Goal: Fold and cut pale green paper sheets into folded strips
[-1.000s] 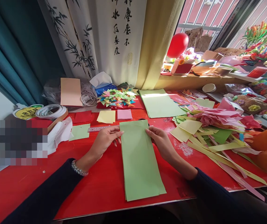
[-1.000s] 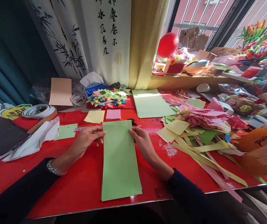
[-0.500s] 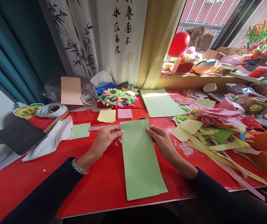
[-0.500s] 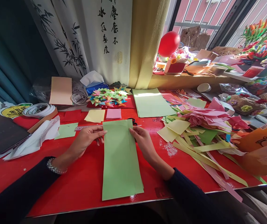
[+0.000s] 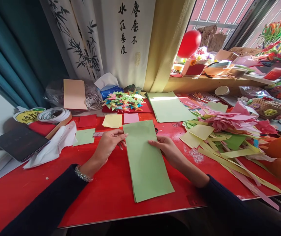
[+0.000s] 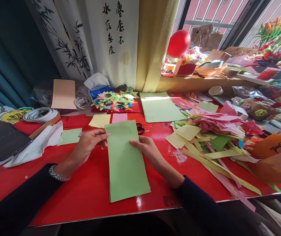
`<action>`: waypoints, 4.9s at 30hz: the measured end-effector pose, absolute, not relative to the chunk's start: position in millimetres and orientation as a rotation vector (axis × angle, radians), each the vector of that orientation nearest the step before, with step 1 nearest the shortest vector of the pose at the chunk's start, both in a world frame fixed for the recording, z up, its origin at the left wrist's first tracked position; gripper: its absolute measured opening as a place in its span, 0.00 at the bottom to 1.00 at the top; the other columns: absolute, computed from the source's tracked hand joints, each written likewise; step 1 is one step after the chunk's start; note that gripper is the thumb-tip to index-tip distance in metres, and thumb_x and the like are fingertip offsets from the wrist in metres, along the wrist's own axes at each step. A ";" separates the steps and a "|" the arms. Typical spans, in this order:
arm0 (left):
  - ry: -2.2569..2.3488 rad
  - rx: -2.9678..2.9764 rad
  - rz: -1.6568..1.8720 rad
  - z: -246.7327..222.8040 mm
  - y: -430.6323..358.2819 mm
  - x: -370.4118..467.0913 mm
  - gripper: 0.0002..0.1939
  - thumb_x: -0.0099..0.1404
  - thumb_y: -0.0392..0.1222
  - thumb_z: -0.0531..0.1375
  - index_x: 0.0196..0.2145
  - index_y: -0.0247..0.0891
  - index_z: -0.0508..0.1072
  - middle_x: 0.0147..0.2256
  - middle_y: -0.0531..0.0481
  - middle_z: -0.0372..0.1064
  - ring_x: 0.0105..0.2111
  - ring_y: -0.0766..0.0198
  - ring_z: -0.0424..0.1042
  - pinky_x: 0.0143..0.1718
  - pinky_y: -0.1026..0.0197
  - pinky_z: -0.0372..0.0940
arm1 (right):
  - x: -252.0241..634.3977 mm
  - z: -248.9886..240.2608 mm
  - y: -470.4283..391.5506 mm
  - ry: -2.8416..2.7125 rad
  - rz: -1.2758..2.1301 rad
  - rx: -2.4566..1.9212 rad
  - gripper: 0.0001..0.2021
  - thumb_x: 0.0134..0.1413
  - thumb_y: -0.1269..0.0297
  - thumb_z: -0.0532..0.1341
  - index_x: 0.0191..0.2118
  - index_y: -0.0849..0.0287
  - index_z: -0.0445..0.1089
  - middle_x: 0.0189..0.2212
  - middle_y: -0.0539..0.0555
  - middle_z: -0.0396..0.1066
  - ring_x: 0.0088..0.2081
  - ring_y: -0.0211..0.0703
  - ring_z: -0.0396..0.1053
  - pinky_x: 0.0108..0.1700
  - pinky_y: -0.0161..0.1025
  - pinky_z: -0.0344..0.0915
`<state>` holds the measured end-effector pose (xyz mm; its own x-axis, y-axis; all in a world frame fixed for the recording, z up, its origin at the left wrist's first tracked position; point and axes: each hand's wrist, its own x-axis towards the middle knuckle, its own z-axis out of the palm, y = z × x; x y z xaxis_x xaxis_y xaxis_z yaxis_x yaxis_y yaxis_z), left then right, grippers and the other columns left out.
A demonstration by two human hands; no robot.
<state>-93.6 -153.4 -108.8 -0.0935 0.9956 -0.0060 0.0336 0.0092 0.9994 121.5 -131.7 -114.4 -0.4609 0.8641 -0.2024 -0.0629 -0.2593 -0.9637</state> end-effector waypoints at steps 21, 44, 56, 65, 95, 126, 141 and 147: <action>1.228 1.230 1.043 -105.6 -158.2 -87.3 0.09 0.55 0.42 0.63 0.31 0.33 0.71 0.20 0.54 0.67 0.20 0.68 0.68 0.19 0.68 0.62 | 127.2 -114.9 -127.7 -1.287 1.738 -1.022 0.14 0.48 0.54 0.63 0.36 0.59 0.72 0.36 0.56 0.74 0.34 0.45 0.72 0.36 0.39 0.68; 1.251 1.220 1.081 -107.7 -155.2 -90.7 0.11 0.55 0.45 0.63 0.30 0.33 0.70 0.21 0.54 0.65 0.20 0.68 0.68 0.19 0.67 0.62 | 124.3 -117.1 -125.2 -1.273 1.737 -0.999 0.11 0.45 0.59 0.65 0.34 0.60 0.73 0.34 0.56 0.75 0.34 0.45 0.73 0.33 0.38 0.67; 1.241 1.265 1.097 -102.7 -154.6 -97.8 0.10 0.57 0.44 0.62 0.25 0.36 0.68 0.15 0.59 0.59 0.13 0.73 0.60 0.14 0.69 0.53 | 130.5 -103.6 -123.8 -1.434 1.668 -0.938 0.15 0.52 0.54 0.60 0.41 0.58 0.72 0.36 0.53 0.73 0.36 0.41 0.71 0.39 0.38 0.67; 1.219 1.243 0.981 -108.5 -156.3 -88.8 0.11 0.56 0.45 0.63 0.33 0.37 0.68 0.20 0.60 0.62 0.14 0.73 0.61 0.14 0.70 0.54 | 131.1 -108.0 -120.4 -1.400 1.494 -1.016 0.14 0.46 0.54 0.63 0.33 0.60 0.72 0.30 0.52 0.70 0.32 0.39 0.67 0.36 0.36 0.65; 1.213 1.314 1.070 -108.5 -156.2 -90.2 0.10 0.57 0.45 0.62 0.26 0.36 0.68 0.17 0.57 0.63 0.16 0.69 0.65 0.16 0.68 0.59 | 129.3 -104.5 -125.9 -1.402 1.404 -1.025 0.13 0.46 0.53 0.62 0.28 0.60 0.71 0.26 0.50 0.68 0.30 0.39 0.66 0.36 0.37 0.65; 1.328 1.450 1.072 -108.9 -156.4 -91.5 0.11 0.55 0.47 0.62 0.25 0.37 0.69 0.21 0.57 0.60 0.18 0.73 0.57 0.20 0.68 0.55 | 129.7 -107.7 -125.5 -1.424 1.336 -1.054 0.13 0.48 0.53 0.61 0.31 0.59 0.73 0.28 0.51 0.70 0.32 0.41 0.67 0.37 0.38 0.65; 1.386 1.613 0.975 -107.8 -154.1 -96.4 0.14 0.58 0.50 0.60 0.23 0.37 0.67 0.21 0.57 0.59 0.20 0.71 0.56 0.21 0.67 0.54 | 129.7 -108.5 -124.8 -1.425 1.348 -1.031 0.14 0.47 0.53 0.62 0.31 0.61 0.71 0.28 0.51 0.69 0.31 0.40 0.66 0.36 0.38 0.66; 1.432 1.585 1.007 -108.2 -154.8 -95.8 0.14 0.57 0.50 0.61 0.37 0.38 0.71 0.24 0.56 0.63 0.21 0.70 0.58 0.22 0.67 0.56 | 129.7 -108.7 -124.8 -1.424 1.362 -1.014 0.13 0.47 0.55 0.62 0.31 0.61 0.71 0.26 0.50 0.68 0.30 0.38 0.65 0.35 0.36 0.65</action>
<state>-95.8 -154.8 -108.2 0.0600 0.9962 0.0628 0.3964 -0.0815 0.9145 129.7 -124.8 -108.7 -0.2660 0.9619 0.0634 -0.0202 0.0602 -0.9980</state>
